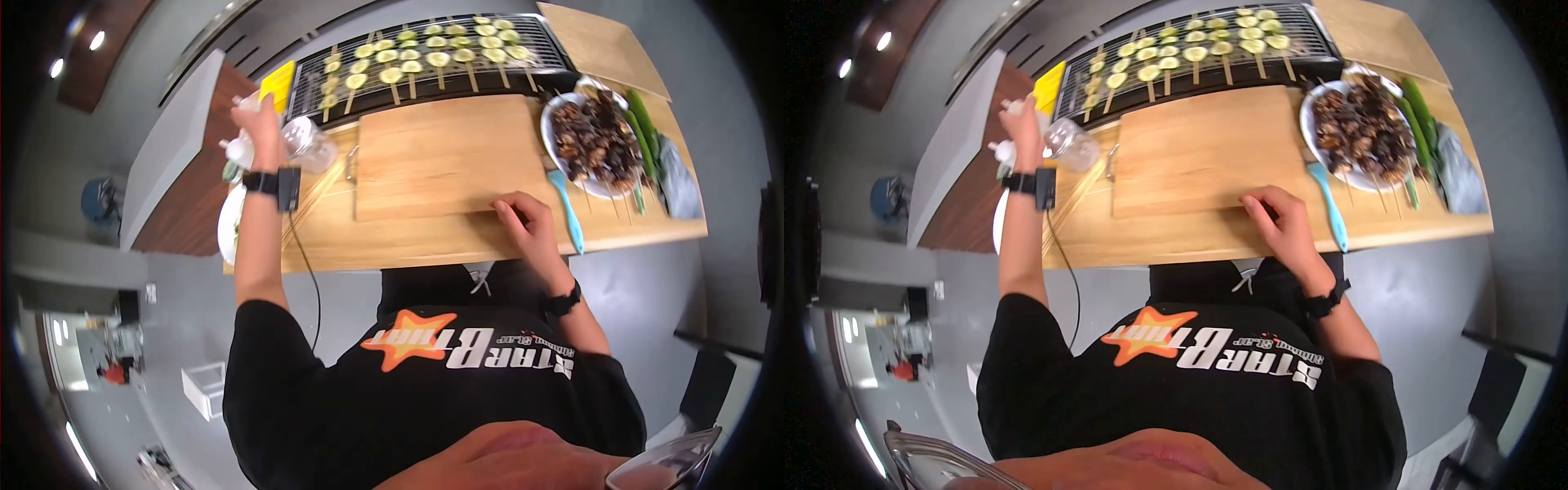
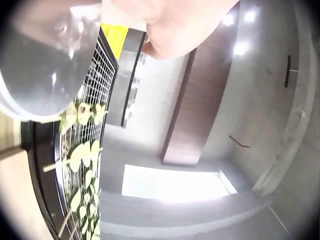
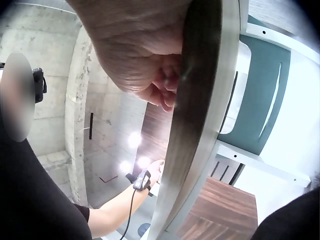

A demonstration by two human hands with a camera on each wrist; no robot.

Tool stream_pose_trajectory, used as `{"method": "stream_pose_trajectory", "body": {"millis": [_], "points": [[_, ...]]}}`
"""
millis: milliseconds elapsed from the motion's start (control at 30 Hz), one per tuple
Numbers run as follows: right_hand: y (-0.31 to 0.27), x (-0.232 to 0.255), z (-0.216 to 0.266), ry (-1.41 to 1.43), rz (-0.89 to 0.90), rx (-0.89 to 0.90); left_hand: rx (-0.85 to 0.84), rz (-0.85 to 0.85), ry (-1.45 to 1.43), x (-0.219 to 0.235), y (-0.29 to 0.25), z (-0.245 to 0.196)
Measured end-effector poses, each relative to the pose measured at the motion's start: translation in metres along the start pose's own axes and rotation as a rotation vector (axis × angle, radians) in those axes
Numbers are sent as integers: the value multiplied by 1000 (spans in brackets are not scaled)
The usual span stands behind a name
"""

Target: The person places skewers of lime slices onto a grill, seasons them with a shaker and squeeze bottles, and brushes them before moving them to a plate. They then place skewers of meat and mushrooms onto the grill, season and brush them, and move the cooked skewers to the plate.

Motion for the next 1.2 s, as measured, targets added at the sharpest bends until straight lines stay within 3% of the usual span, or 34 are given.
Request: {"method": "stream_pose_trajectory", "body": {"millis": [100,133,200,333,433,533,967,1133,1167,1200], "points": [[-5,16,11,-61,-117,44,-209,40,-184,-9,-84,-58],[-6,21,18,-109,-147,73,-230,153,-242,-20,-117,-80],[-13,39,27,-249,-203,107,-139,439,-276,-48,-171,-95],[-26,72,38,-486,-224,100,-1,975,-196,-107,-265,-81],[-36,77,39,-768,-128,125,232,1149,-160,-137,-300,-56],[-49,68,21,-899,39,68,271,1279,-288,-157,-314,-51],[-60,63,36,-965,381,128,258,1323,-426,-162,-321,-46],[-45,86,64,-679,203,74,312,1337,-489,-160,-315,-45],[-31,87,80,-694,192,99,395,1292,-547,-159,-308,-43],[-26,101,79,-540,83,12,478,1246,-605,-159,-299,-41]]}}
Point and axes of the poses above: each hand's wrist, its own y-axis towards the middle knuckle, its own x-axis out of the back of the hand, z = x × y, the point moved 8 cm from there along y, towards the middle knuckle, and after that the axes turned 10 degrees about x, right-handed, at the moved point
